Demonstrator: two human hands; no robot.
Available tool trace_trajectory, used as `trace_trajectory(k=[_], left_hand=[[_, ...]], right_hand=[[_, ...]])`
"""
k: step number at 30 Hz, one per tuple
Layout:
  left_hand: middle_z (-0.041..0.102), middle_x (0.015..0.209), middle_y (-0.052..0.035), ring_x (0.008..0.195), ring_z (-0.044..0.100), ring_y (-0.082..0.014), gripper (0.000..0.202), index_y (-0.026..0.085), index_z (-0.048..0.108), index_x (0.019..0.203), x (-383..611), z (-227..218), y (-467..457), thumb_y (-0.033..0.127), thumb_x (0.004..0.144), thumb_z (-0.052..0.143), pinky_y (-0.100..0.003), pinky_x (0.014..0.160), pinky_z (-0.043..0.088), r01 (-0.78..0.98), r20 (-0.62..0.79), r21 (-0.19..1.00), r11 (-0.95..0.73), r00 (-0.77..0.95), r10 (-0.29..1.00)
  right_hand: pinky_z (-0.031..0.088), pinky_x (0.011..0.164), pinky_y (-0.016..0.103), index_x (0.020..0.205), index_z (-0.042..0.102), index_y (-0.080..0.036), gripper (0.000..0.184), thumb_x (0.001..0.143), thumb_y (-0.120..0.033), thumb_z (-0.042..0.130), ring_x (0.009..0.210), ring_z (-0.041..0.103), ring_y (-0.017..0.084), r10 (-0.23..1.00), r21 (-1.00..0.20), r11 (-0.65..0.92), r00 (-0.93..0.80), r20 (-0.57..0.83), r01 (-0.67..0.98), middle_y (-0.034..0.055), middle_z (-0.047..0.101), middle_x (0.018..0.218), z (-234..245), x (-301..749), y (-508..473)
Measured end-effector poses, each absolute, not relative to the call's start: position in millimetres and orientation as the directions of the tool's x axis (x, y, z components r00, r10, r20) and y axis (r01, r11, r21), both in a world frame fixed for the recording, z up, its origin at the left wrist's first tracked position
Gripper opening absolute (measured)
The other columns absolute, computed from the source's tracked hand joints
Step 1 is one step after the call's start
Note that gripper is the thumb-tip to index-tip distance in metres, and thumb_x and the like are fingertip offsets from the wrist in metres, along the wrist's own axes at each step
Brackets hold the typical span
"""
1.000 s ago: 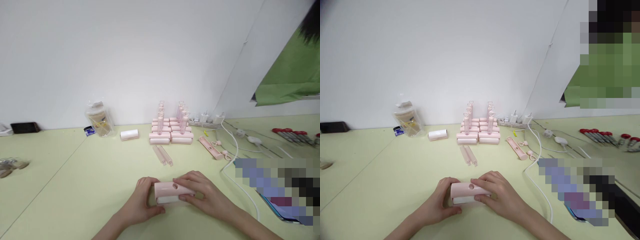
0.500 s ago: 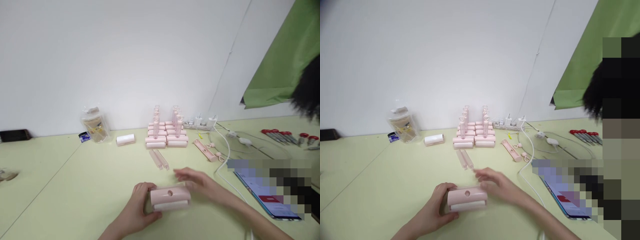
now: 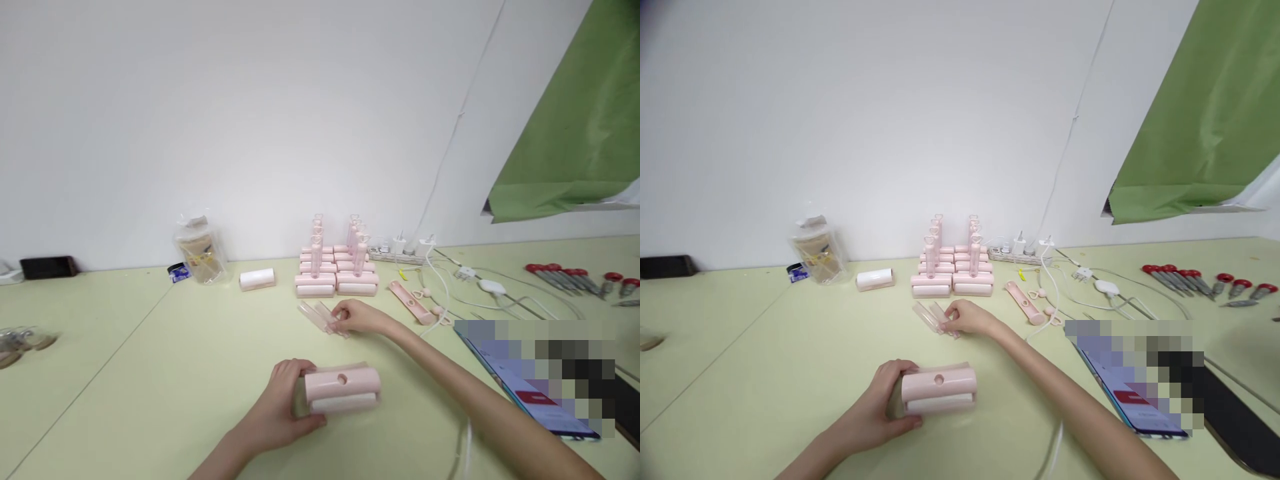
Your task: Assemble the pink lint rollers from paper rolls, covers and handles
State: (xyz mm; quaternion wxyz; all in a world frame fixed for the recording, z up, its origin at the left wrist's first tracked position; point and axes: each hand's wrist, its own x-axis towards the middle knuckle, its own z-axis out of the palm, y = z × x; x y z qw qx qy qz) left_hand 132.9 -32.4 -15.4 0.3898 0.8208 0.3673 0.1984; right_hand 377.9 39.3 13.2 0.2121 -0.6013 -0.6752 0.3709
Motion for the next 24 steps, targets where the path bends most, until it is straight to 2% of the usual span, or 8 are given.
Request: trace_trajectory(k=[3, 6, 10, 12, 15, 21, 24], left_hand=[[0.048, 0.107, -0.0039, 0.103, 0.040, -0.0239, 0.050, 0.024, 0.042, 0.107, 132.8, -15.0, -32.9, 0.023, 0.063, 0.066, -0.037, 0.086, 0.038, 0.452, 0.043, 0.782, -0.429, 0.648, 0.760], [0.048, 0.107, -0.0036, 0.103, 0.040, -0.0235, 0.049, 0.024, 0.042, 0.107, 133.3, -14.2, -33.2, 0.022, 0.063, 0.066, -0.036, 0.086, 0.038, 0.454, 0.044, 0.779, -0.432, 0.647, 0.761], [0.048, 0.106, -0.0038, 0.101, 0.041, -0.0232, 0.049, 0.023, 0.043, 0.106, 134.1, -13.9, -33.1, 0.022, 0.063, 0.066, -0.036, 0.086, 0.038, 0.461, 0.043, 0.775, -0.433, 0.644, 0.764], [0.048, 0.106, -0.0040, 0.101, 0.041, -0.0232, 0.049, 0.023, 0.043, 0.107, 134.2, -14.3, -33.0, 0.023, 0.064, 0.065, -0.036, 0.085, 0.038, 0.461, 0.046, 0.773, -0.435, 0.644, 0.764], [0.048, 0.106, -0.0043, 0.101, 0.041, -0.0234, 0.049, 0.023, 0.043, 0.107, 134.2, -14.6, -33.2, 0.024, 0.064, 0.065, -0.036, 0.085, 0.039, 0.461, 0.042, 0.774, -0.434, 0.646, 0.762], [0.049, 0.105, -0.0041, 0.101, 0.042, -0.0239, 0.048, 0.023, 0.044, 0.106, 134.6, -12.5, -34.2, 0.024, 0.064, 0.065, -0.036, 0.085, 0.039, 0.463, 0.036, 0.778, -0.425, 0.643, 0.765], [0.050, 0.105, -0.0037, 0.101, 0.043, -0.0241, 0.047, 0.024, 0.045, 0.106, 135.2, -11.7, -33.8, 0.024, 0.064, 0.065, -0.037, 0.086, 0.038, 0.457, 0.041, 0.781, -0.427, 0.643, 0.765]], right_hand=[[0.040, 0.051, 0.022, 0.092, 0.057, -0.011, 0.032, 0.068, -0.031, 0.062, 0.056, 0.054, 0.013, 0.964, -0.821, -0.015, -0.210, -0.164, 0.571, 0.0006, 0.058, 0.060, 27.0, 389.4, 18.5], [0.047, 0.060, 0.025, 0.107, 0.048, -0.013, 0.037, 0.074, -0.027, 0.052, 0.062, 0.058, 0.013, 0.962, -0.896, 0.016, -0.250, -0.107, 0.443, 0.0012, 0.058, 0.073, 41.5, 387.8, -9.3], [0.048, 0.068, 0.027, 0.093, 0.052, -0.014, 0.026, 0.072, -0.028, 0.056, 0.078, 0.061, 0.016, 0.938, -0.942, 0.072, -0.342, -0.047, 0.327, 0.0063, 0.059, 0.093, 49.6, 369.3, -38.7], [0.047, 0.072, 0.027, 0.087, 0.054, -0.015, 0.018, 0.072, -0.023, 0.058, 0.081, 0.061, 0.015, 0.925, -0.936, 0.134, -0.381, 0.001, 0.324, 0.0061, 0.059, 0.099, 49.8, 361.4, -46.8], [0.045, 0.077, 0.027, 0.086, 0.056, -0.016, 0.014, 0.072, -0.015, 0.057, 0.085, 0.059, 0.015, 0.906, -0.899, 0.230, -0.420, 0.058, 0.373, 0.0034, 0.060, 0.096, 51.1, 355.7, -52.9], [0.044, 0.065, 0.019, 0.076, 0.053, -0.018, 0.014, 0.066, -0.010, 0.057, 0.073, 0.056, 0.010, 0.888, -0.815, 0.343, -0.445, 0.119, 0.466, -0.0020, 0.060, 0.087, 60.4, 353.7, -59.4], [0.044, 0.063, 0.018, 0.075, 0.052, -0.019, 0.018, 0.063, -0.006, 0.054, 0.072, 0.055, 0.010, 0.882, -0.803, 0.346, -0.460, 0.101, 0.486, -0.0030, 0.060, 0.085, 61.5, 352.1, -60.2]])
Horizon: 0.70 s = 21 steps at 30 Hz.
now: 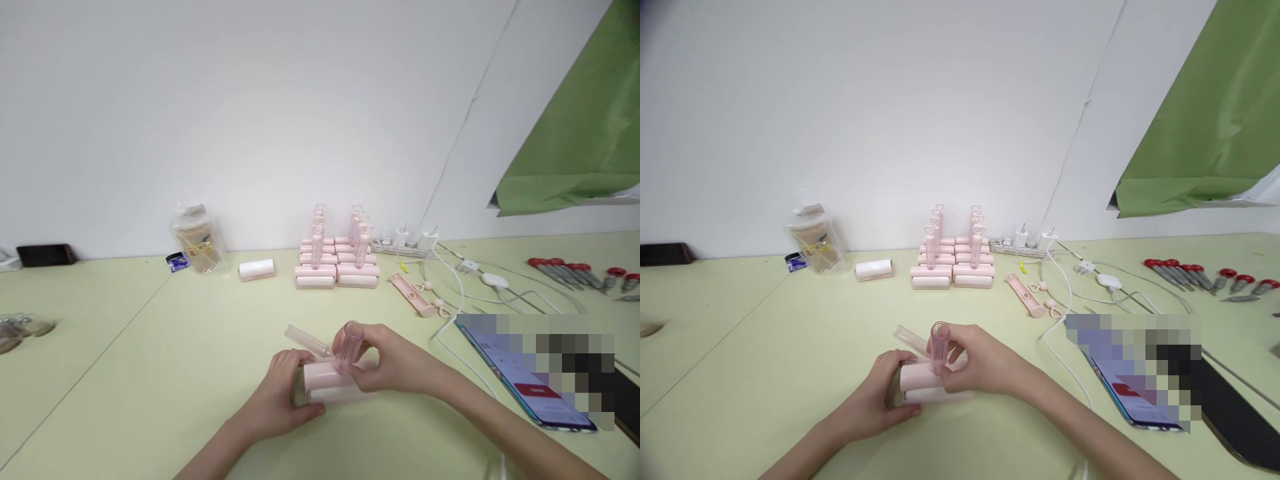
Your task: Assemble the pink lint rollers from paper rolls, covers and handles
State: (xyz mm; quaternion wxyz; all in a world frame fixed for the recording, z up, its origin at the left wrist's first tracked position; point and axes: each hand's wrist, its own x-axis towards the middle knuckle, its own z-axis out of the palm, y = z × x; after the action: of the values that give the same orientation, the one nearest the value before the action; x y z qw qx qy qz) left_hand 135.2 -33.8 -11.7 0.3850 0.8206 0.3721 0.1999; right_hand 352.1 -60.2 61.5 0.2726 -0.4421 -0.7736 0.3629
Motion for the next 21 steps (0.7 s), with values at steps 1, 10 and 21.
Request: trace_trajectory(k=[1, 10, 21], left_hand=[[0.050, 0.105, -0.0036, 0.101, 0.043, -0.0241, 0.048, 0.024, 0.045, 0.107, 135.3, -11.6, -33.6, 0.024, 0.064, 0.065, -0.036, 0.086, 0.038, 0.455, 0.045, 0.781, -0.429, 0.644, 0.764], [0.050, 0.109, -0.0031, 0.104, 0.042, -0.0235, 0.052, 0.024, 0.044, 0.109, 135.3, -10.3, -33.5, 0.024, 0.063, 0.066, -0.036, 0.089, 0.036, 0.467, 0.025, 0.778, -0.421, 0.646, 0.763], [0.050, 0.109, -0.0039, 0.108, 0.039, -0.0256, 0.052, 0.022, 0.045, 0.107, 135.1, -10.5, -33.6, 0.028, 0.061, 0.068, -0.037, 0.089, 0.037, 0.485, -0.040, 0.801, -0.351, 0.628, 0.777]], right_hand=[[0.044, 0.063, 0.018, 0.074, 0.053, -0.019, 0.019, 0.061, -0.005, 0.054, 0.073, 0.056, 0.010, 0.880, -0.803, 0.338, -0.467, 0.085, 0.491, -0.0032, 0.060, 0.085, 61.1, 351.5, -59.8], [0.047, 0.068, 0.023, 0.076, 0.058, -0.017, 0.024, 0.057, -0.004, 0.049, 0.081, 0.059, 0.015, 0.877, -0.907, 0.134, -0.474, -0.079, 0.399, 0.0002, 0.064, 0.083, 59.0, 345.9, -52.1], [0.044, 0.061, 0.023, 0.054, 0.055, -0.013, 0.012, 0.052, -0.004, 0.048, 0.086, 0.061, 0.021, 0.827, -0.981, -0.114, -0.532, -0.183, 0.159, 0.0065, 0.068, 0.075, 60.0, 339.7, -40.6]])
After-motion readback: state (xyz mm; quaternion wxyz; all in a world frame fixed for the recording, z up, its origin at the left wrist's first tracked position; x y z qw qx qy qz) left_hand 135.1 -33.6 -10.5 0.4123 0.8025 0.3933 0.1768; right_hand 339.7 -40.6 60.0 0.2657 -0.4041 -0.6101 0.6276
